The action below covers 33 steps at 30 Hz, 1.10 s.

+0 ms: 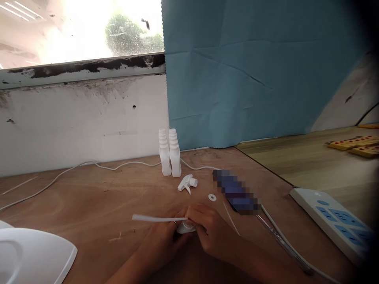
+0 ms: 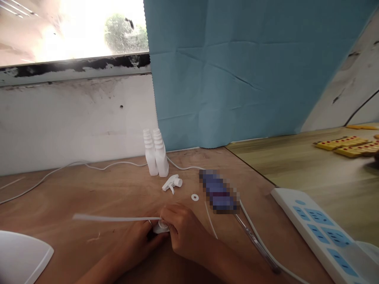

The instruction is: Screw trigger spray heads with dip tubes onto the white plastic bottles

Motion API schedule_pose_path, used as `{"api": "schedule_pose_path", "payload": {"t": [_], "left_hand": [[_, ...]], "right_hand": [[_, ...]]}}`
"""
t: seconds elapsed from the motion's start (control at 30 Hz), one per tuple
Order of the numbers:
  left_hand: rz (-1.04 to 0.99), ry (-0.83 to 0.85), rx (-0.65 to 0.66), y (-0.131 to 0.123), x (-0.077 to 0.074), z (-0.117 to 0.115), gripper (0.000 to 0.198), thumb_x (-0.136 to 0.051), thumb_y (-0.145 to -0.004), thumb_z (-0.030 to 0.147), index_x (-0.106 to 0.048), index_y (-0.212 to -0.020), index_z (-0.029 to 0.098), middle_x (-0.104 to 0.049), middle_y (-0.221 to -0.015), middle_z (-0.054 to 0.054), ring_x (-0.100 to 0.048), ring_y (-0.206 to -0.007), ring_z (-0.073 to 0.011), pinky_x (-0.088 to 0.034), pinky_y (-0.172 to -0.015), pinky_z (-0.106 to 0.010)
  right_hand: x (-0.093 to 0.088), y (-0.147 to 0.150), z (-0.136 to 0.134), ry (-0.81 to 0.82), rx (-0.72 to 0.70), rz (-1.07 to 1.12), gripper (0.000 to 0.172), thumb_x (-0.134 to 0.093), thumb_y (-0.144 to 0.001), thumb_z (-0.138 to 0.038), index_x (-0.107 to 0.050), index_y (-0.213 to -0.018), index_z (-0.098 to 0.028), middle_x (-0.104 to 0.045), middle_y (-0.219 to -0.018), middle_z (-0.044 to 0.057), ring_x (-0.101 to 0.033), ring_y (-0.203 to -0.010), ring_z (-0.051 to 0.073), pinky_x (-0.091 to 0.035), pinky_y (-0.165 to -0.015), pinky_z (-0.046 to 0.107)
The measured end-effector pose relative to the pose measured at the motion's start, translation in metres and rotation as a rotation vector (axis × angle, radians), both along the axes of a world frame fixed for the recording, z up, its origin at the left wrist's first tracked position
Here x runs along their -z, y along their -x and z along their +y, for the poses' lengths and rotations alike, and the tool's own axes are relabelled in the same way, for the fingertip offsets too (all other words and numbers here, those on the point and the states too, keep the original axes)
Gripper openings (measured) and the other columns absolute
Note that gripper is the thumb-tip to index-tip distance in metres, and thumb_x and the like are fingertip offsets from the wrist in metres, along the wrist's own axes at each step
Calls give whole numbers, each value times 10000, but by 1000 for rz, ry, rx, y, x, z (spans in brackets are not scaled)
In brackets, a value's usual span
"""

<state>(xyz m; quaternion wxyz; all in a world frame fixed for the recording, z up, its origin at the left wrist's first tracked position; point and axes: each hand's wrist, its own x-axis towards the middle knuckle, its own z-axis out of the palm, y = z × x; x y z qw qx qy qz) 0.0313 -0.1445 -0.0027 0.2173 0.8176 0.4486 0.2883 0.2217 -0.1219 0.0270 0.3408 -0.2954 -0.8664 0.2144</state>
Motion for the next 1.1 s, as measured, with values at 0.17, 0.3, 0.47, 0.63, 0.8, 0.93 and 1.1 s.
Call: {"api": "schedule_pose_path", "payload": {"t": [0.17,0.3,0.47,0.63,0.8,0.93,1.1], "left_hand": [[-7,15,16,1,-1,1,405,-607,-885,270,-543,-1285,267,-654,-1162,-69,-617,-1040,-224,-512,-912,-346],[-21,8,37,1,-4,3,329,-576,-911,322,-587,-1235,268,-607,-1236,-89,-576,-1116,-243,-486,-970,-373],[29,-8,108,7,-9,4,461,-612,-858,247,-526,-1310,281,-551,-1298,-96,-512,-1198,-277,-433,-1033,-445],[-253,-168,-74,16,-1,44,465,-501,-813,112,-469,-1264,222,-494,-1320,-115,-510,-1190,-239,-432,-1009,-410],[-458,-270,-480,14,7,126,588,-642,-778,279,-406,-1304,163,-446,-1322,-162,-507,-1152,-261,-454,-929,-405],[-492,-150,-529,11,6,163,759,-720,-718,311,-375,-1367,120,-469,-1358,-194,-502,-1220,-277,-431,-1001,-398],[-483,-96,-588,19,4,160,444,-620,-722,186,-583,-1161,130,-687,-1043,-113,-664,-925,-224,-515,-838,-326]], "right_hand": [[3,-7,-2,45,15,36,201,-414,-957,-146,-548,-816,-195,-577,-813,42,-548,-796,186,-453,-742,320],[3,-19,1,160,126,85,481,-725,-800,-246,-538,-1242,-219,-519,-1303,128,-494,-1232,278,-431,-1022,436],[3,-29,6,443,202,126,169,-791,-694,-182,-662,-804,-189,-616,-1216,106,-592,-1157,290,-480,-977,427],[3,-46,3,592,168,351,226,-736,-770,-339,-571,-841,-201,-703,-996,75,-672,-984,244,-547,-820,343],[-10,-70,9,564,341,462,412,-775,-702,-421,-634,-1030,-215,-700,-941,52,-670,-805,211,-547,-669,288],[-13,-83,21,582,511,597,466,-797,-659,-482,-663,-1011,-206,-678,-761,30,-642,-680,204,-537,-594,290],[-11,-97,36,583,543,981,300,-813,-659,-400,-658,-828,-205,-678,-823,31,-652,-760,198,-562,-667,287]]}}
